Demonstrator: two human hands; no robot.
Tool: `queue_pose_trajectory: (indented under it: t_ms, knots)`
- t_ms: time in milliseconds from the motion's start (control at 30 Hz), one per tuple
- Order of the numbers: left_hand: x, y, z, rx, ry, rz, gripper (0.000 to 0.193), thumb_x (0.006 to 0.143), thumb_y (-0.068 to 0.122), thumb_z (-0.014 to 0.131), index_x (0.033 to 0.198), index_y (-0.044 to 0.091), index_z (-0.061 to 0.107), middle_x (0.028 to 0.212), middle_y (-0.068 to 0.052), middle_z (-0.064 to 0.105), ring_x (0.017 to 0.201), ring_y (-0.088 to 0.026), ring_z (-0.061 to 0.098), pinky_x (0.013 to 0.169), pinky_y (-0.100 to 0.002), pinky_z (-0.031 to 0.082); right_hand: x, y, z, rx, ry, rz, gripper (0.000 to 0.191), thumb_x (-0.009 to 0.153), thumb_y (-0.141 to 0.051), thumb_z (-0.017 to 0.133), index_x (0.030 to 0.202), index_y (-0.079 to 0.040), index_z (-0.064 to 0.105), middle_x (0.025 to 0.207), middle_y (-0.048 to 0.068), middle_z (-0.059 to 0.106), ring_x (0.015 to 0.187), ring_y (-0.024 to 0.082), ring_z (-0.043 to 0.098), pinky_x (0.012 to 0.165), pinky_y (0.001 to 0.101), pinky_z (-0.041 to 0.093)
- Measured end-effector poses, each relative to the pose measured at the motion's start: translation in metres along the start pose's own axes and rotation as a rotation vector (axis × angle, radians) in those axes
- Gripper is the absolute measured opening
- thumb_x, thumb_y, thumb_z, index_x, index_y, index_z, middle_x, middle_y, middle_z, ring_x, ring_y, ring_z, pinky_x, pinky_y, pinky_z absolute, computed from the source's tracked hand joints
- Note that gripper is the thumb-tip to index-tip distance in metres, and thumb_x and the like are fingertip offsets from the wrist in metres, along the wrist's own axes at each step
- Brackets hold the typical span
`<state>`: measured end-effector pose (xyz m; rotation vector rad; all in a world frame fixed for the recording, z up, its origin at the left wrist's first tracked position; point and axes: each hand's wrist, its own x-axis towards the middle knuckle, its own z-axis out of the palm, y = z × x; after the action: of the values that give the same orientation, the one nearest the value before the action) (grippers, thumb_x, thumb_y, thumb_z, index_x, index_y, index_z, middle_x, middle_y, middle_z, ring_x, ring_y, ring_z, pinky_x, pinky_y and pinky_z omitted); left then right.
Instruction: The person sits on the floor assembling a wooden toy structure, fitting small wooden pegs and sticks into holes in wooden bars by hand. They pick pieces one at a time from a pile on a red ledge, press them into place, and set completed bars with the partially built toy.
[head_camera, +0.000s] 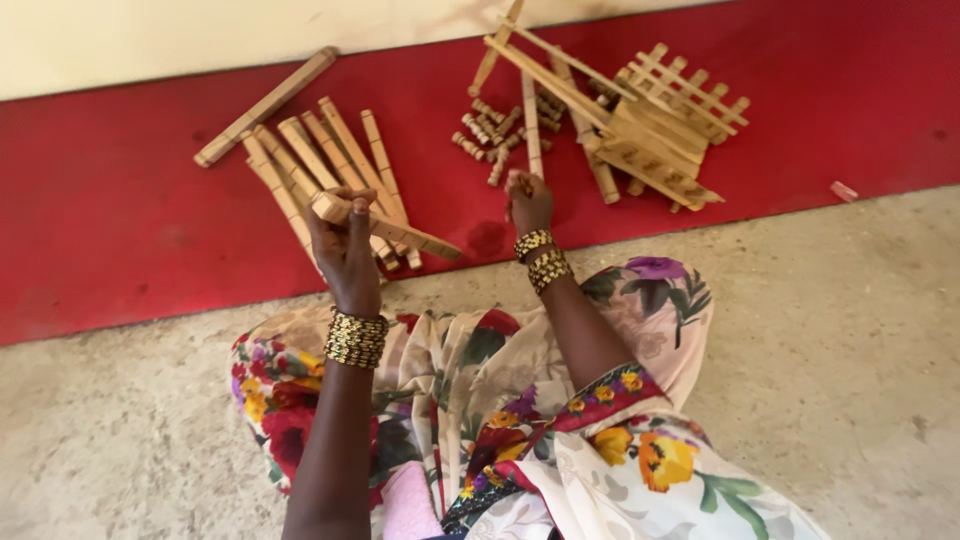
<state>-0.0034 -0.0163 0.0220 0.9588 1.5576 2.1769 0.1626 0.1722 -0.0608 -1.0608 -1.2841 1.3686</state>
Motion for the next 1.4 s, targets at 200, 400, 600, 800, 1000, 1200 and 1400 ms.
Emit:
queue_pose_trajectory:
  t_ms: [200,400,600,800,1000,1200,1400]
  knots:
    - [0.003,-0.015,0.033,0.045,-0.125,-0.028,0.027,0.111,0.026,0.052,0.13,0.007,0.053,0.116,-0.012,0.075,0.114,-0.02,0.072,0.093,-0.035,0.065,-0.023,0.0,-0.011,0.435,-0.276,0.428,0.027,0.102,-0.02,0.068,0.122,-0.003,0.064,0.08,-0.001,0.06,0.066,0.009,0.055,0.053,0.0256,0.048]
    - [0.004,-0.01,0.035,0.233,-0.263,-0.083,0.024,0.111,0.025,0.05,0.128,0.008,0.052,0.116,-0.013,0.075,0.111,-0.024,0.072,0.092,-0.039,0.063,-0.029,-0.022,-0.004,0.488,-0.452,0.38,0.028,0.096,-0.008,0.062,0.123,-0.004,0.064,0.104,0.009,0.074,0.086,0.017,0.07,0.072,0.0301,0.061]
    - [0.013,-0.006,0.037,0.337,-0.303,0.016,0.022,0.111,0.024,0.05,0.125,0.007,0.05,0.116,-0.015,0.075,0.113,-0.025,0.075,0.094,-0.039,0.064,-0.025,-0.041,0.02,0.537,-0.391,0.163,0.022,0.1,-0.015,0.067,0.117,-0.002,0.065,0.103,0.01,0.072,0.087,0.018,0.069,0.075,0.032,0.062]
    - [0.011,-0.009,0.049,0.51,-0.278,-0.099,0.024,0.109,0.023,0.052,0.126,0.006,0.049,0.106,-0.012,0.075,0.093,-0.024,0.077,0.074,-0.035,0.066,-0.025,-0.061,0.088,0.568,-0.373,-0.134,0.031,0.104,-0.035,0.063,0.117,-0.008,0.056,0.101,0.008,0.062,0.088,0.019,0.068,0.077,0.0329,0.064]
    - [0.005,-0.009,0.048,0.582,-0.158,0.296,0.032,0.109,0.019,0.057,0.136,0.004,0.049,0.119,-0.019,0.066,0.102,-0.026,0.073,0.075,-0.034,0.065,-0.077,-0.064,0.09,0.319,-0.421,-0.53,0.046,0.118,-0.045,0.04,0.14,-0.006,0.049,0.135,0.006,0.052,0.124,0.016,0.055,0.112,0.0303,0.048]
    - [0.013,-0.013,0.043,0.3,-0.267,-0.158,0.03,0.11,0.025,0.051,0.134,0.008,0.052,0.116,-0.017,0.072,0.098,-0.023,0.077,0.079,-0.036,0.069,-0.093,-0.039,0.068,0.027,-0.231,-0.504,0.029,0.113,-0.024,0.051,0.133,-0.006,0.064,0.128,0.006,0.067,0.117,0.015,0.064,0.103,0.0318,0.051]
    - [0.027,0.0,0.018,0.095,-0.217,-0.177,0.031,0.114,0.028,0.036,0.133,0.007,0.05,0.13,-0.018,0.064,0.123,-0.024,0.064,0.095,-0.041,0.065,-0.077,-0.023,0.064,0.022,-0.324,-0.285,0.028,0.103,-0.009,0.062,0.13,-0.007,0.068,0.116,0.008,0.074,0.102,0.012,0.069,0.087,0.0274,0.057]
